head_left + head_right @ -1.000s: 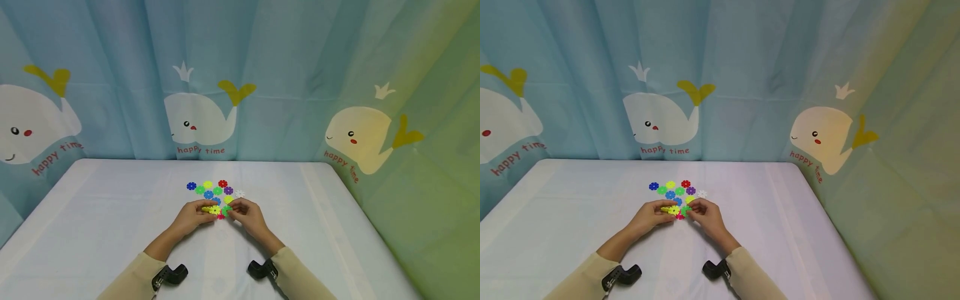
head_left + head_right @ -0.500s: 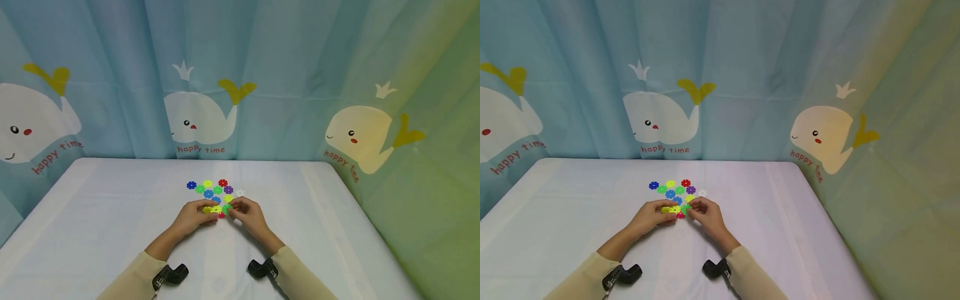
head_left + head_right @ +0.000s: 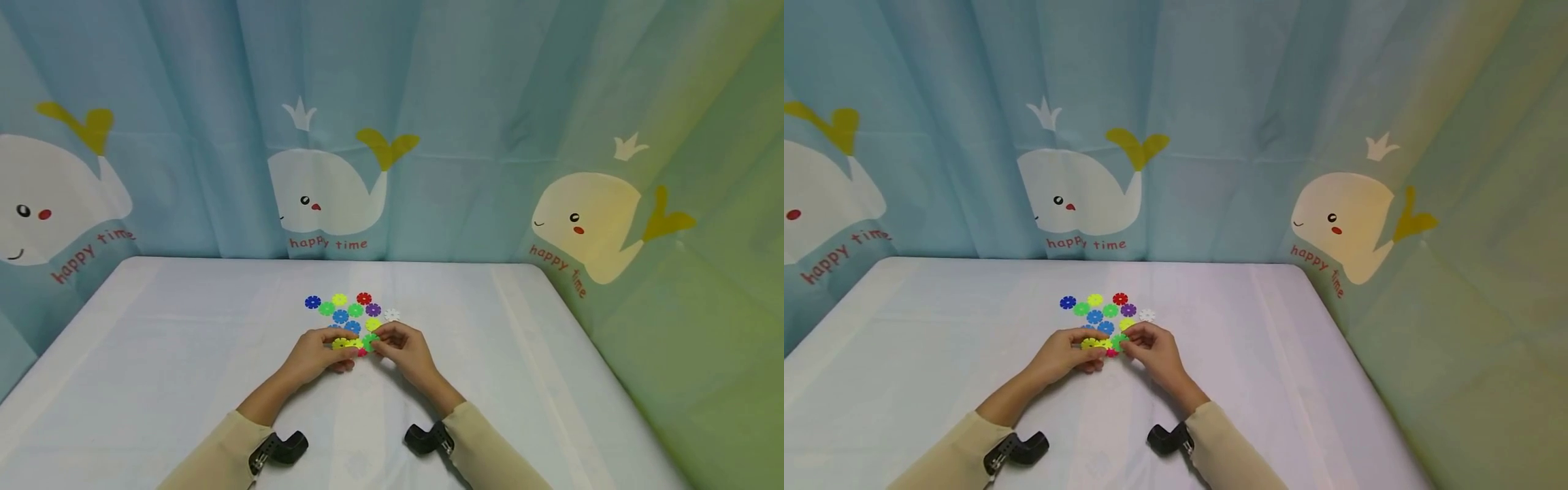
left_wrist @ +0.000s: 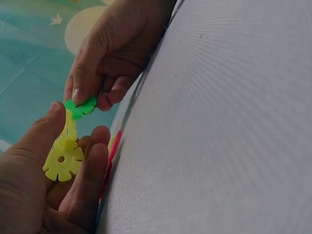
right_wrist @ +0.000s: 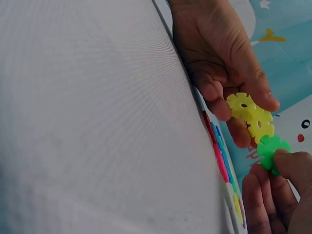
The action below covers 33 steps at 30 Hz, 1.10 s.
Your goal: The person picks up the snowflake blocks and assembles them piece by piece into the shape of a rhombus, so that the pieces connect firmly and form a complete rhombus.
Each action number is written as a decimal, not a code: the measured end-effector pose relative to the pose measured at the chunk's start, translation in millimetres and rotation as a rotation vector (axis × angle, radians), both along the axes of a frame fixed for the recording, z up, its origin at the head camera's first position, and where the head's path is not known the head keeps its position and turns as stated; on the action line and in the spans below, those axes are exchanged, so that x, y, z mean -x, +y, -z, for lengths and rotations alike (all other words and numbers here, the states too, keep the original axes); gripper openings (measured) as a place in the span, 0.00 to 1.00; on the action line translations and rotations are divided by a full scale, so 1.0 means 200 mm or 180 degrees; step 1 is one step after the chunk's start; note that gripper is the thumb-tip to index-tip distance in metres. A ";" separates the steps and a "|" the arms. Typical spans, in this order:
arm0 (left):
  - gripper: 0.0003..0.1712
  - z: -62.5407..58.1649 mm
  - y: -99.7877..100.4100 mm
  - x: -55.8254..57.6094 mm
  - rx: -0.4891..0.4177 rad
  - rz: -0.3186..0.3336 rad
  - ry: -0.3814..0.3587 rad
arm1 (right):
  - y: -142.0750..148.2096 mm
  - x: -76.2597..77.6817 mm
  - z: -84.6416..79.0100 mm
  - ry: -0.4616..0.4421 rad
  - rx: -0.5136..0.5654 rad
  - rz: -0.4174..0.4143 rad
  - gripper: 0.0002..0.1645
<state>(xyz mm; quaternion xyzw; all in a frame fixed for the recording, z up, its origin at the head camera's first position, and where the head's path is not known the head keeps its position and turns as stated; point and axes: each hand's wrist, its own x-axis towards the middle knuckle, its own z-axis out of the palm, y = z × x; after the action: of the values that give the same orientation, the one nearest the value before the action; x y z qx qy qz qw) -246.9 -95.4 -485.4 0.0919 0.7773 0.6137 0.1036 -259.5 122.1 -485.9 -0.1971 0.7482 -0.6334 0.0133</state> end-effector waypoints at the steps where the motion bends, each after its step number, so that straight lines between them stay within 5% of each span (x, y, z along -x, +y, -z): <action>1: 0.26 0.00 0.00 0.00 0.0008 -0.0008 0.0001 | 0.00 0.00 0.00 0.0012 0.0012 -0.0017 0.11; 8: 0.26 0.01 -0.01 0.00 0.0330 -0.0053 0.0214 | 0.00 0.00 0.01 0.0020 -0.0018 -0.0048 0.10; 16: 0.27 0.01 -0.02 0.01 0.0010 0.0162 0.0122 | 0.00 0.00 0.01 0.0039 0.0045 -0.0105 0.10; 24: 0.21 0.00 -0.01 0.02 0.0418 -0.0165 0.0322 | 0.00 0.00 0.00 -0.0054 0.0113 -0.0151 0.12; 33: 0.20 0.00 -0.01 0.01 0.0301 -0.0175 0.0217 | -0.01 0.00 -0.02 -0.0162 0.0102 -0.0152 0.13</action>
<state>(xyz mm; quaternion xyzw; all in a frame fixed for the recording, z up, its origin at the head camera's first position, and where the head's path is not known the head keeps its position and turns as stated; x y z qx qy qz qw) -249.9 -97.5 -485.1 0.0865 0.8108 0.5754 0.0644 -258.7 120.4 -482.7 -0.1989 0.7324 -0.6496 0.0443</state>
